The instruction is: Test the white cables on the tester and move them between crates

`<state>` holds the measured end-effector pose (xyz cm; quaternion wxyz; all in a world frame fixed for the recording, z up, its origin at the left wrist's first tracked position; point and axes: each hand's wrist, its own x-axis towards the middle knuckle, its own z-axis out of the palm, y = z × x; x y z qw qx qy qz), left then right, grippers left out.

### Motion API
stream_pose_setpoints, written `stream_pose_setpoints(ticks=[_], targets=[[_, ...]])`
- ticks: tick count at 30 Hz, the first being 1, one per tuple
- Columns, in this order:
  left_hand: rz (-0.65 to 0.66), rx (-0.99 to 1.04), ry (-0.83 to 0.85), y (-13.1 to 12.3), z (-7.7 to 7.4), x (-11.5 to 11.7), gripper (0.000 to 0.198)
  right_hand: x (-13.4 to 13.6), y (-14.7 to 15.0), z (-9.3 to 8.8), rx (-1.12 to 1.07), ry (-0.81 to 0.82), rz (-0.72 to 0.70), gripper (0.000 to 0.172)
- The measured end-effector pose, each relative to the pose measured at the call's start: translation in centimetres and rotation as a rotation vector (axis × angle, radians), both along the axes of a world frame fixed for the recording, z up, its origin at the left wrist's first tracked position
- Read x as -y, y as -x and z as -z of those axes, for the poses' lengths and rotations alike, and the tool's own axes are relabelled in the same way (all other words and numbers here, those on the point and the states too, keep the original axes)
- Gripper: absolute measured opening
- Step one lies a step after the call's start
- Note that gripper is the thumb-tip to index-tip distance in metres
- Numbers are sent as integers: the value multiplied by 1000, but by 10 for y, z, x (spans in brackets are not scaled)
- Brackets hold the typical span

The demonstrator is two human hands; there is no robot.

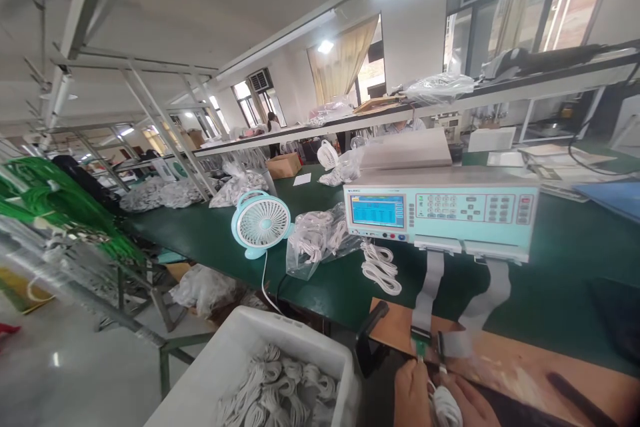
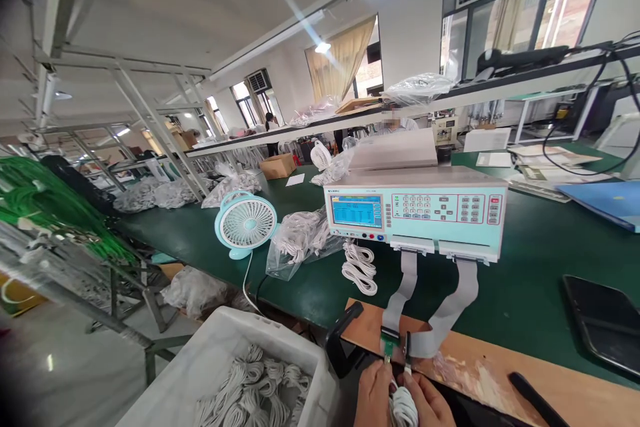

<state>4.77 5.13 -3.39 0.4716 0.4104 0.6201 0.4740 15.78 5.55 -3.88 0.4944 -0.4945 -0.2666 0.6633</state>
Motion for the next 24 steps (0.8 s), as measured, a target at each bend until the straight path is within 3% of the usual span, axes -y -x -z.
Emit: stream_pose_setpoints(ticks=[5, 10, 13, 15, 20, 22, 24], targets=[[172, -18, -143, 5, -20, 21, 36, 23, 12, -7, -51, -110, 53, 38], [322, 8, -38, 8, -35, 45, 29, 47, 3, -16, 2, -38, 80, 41], [416, -15, 7, 6, -40, 56, 29, 52, -12, -29, 141, -94, 47, 40], [392, 43, 29, 4, -39, 59, 28, 55, -23, -37, 180, -166, -47, 35], [259, 538, 322, 3, -26, 59, 43, 73, -43, -46, 339, -213, -201, 38], [215, 607, 370, -1, -23, 62, 41, 83, -46, -45, 348, -219, -350, 32], [182, 595, 378, -7, -23, 64, 39, 92, -52, -43, 337, -219, -404, 23]])
